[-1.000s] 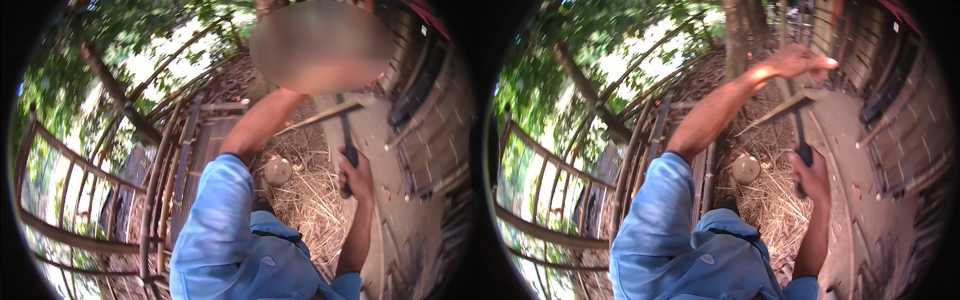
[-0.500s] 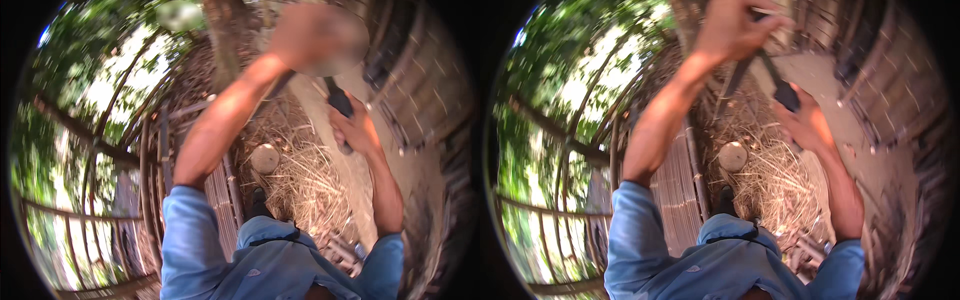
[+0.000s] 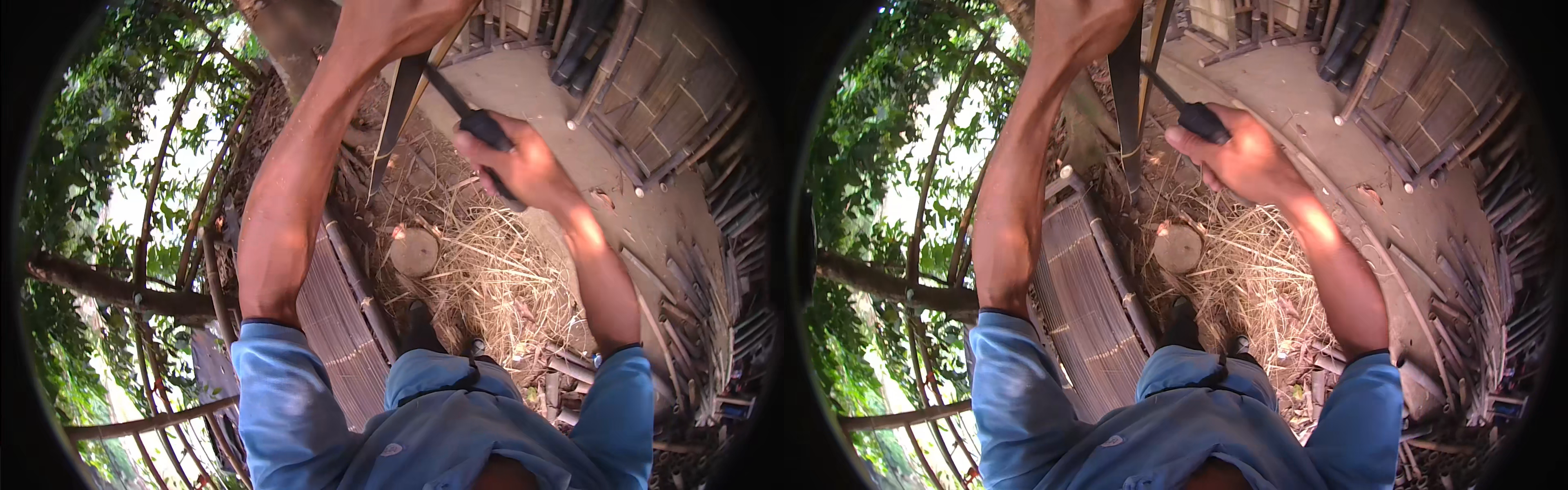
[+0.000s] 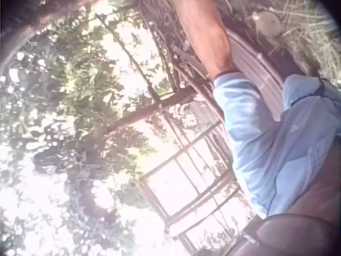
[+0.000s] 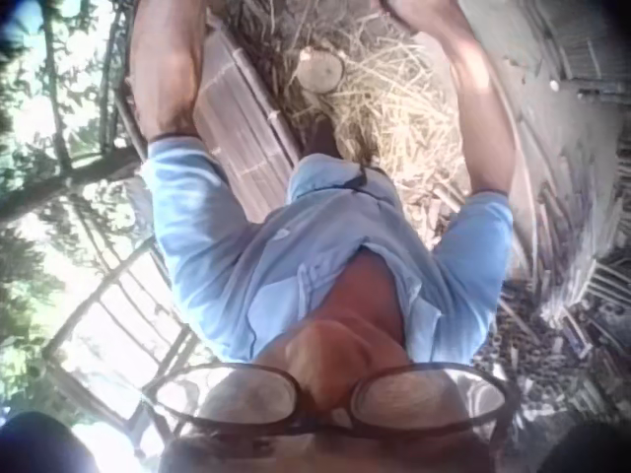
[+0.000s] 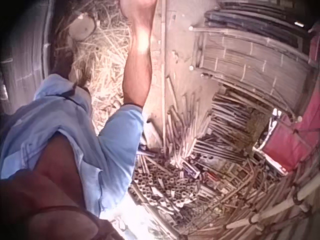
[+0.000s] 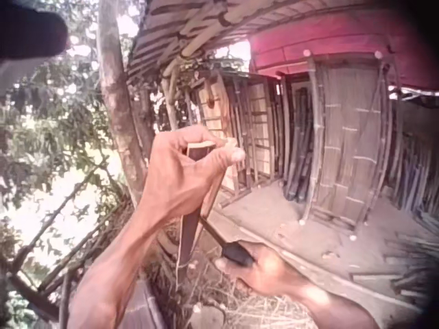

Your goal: The person processes bamboo poles by hand using a knife, stripping down pieces, checking lengths, and carrying raw bamboo pieces around a wooden workbench area.

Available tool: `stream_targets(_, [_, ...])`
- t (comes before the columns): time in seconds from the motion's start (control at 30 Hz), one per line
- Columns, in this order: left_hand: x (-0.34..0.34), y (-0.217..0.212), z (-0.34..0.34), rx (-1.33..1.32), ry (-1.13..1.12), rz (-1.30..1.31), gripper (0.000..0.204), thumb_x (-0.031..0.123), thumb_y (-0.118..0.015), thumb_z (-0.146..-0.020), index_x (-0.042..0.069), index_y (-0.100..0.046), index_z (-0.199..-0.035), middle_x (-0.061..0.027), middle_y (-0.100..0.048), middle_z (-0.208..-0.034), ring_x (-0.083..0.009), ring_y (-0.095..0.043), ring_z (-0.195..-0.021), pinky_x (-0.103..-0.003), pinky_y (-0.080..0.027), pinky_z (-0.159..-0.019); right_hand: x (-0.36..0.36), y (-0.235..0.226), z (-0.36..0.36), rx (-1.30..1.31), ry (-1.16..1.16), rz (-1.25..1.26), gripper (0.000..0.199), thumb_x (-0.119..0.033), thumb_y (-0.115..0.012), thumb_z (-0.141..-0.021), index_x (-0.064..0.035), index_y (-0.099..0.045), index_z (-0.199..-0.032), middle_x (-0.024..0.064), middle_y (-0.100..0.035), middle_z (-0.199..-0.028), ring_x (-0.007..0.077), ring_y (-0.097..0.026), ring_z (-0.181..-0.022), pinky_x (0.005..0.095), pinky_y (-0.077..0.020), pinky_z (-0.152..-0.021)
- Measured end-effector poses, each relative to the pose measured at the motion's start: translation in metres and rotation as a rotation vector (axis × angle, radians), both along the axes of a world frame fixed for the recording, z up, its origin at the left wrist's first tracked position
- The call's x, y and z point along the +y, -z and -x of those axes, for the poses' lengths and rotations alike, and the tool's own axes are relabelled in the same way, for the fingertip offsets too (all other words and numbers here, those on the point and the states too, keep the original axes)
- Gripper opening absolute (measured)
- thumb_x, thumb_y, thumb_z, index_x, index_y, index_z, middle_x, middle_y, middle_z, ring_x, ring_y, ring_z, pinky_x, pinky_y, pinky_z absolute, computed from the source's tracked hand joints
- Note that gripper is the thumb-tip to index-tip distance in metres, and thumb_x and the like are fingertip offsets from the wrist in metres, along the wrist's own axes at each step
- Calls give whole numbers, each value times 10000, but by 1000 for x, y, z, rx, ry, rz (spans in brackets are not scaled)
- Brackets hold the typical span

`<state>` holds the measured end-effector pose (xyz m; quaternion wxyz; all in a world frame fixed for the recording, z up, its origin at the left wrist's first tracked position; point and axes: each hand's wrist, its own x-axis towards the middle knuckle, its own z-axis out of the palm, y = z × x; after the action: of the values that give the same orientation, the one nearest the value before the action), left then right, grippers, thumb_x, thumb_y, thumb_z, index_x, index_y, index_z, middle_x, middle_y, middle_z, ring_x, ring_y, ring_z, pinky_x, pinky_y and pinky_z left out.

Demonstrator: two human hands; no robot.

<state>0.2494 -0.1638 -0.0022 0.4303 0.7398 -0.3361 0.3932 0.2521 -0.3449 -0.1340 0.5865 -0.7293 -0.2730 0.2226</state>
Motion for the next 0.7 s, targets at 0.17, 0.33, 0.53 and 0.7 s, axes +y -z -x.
stream_targets(0.17, [40, -12, 4, -191, -131, 13, 241, 240, -832, -883, 24, -764, -799, -19, -705, -671, -68, -588, -605, -261, -446, -534, 68, 23, -8, -638, 202, -25, 481, -394, -730, -950, 14, -603, -1171, 174, -699, -845, 291, -701, -716, 407, -546, -645])
stream_targets(0.33, [87, -14, 22, -261, -237, 24, 241, 214, -824, -886, 39, -752, -738, 20, -629, -551, -46, -499, -486, -233, -358, -447, 150, 72, -14, -506, 69, 1, 451, -331, -705, -958, 26, -584, -1206, 220, -689, -861, 366, -705, -749, 438, -552, -671])
stream_targets(0.53, [117, -18, 32, -282, -284, 96, 324, 259, -835, -878, 55, -705, -662, 18, -593, -525, -55, -472, -450, -230, -334, -410, 186, 178, -41, -224, -117, 182, 361, -307, -704, -926, 14, -637, -1078, 198, -685, -864, 339, -692, -758, 450, -555, -703])
stream_targets(0.7, [81, -22, 75, 198, -532, 330, 312, 309, -824, -876, 29, -697, -825, -34, -664, -680, -95, -574, -565, -290, -494, -531, 186, 152, -38, -240, -108, 230, 327, -326, -708, -942, -14, -632, -1005, 2, -586, -657, 96, -546, -514, 291, -456, -476])
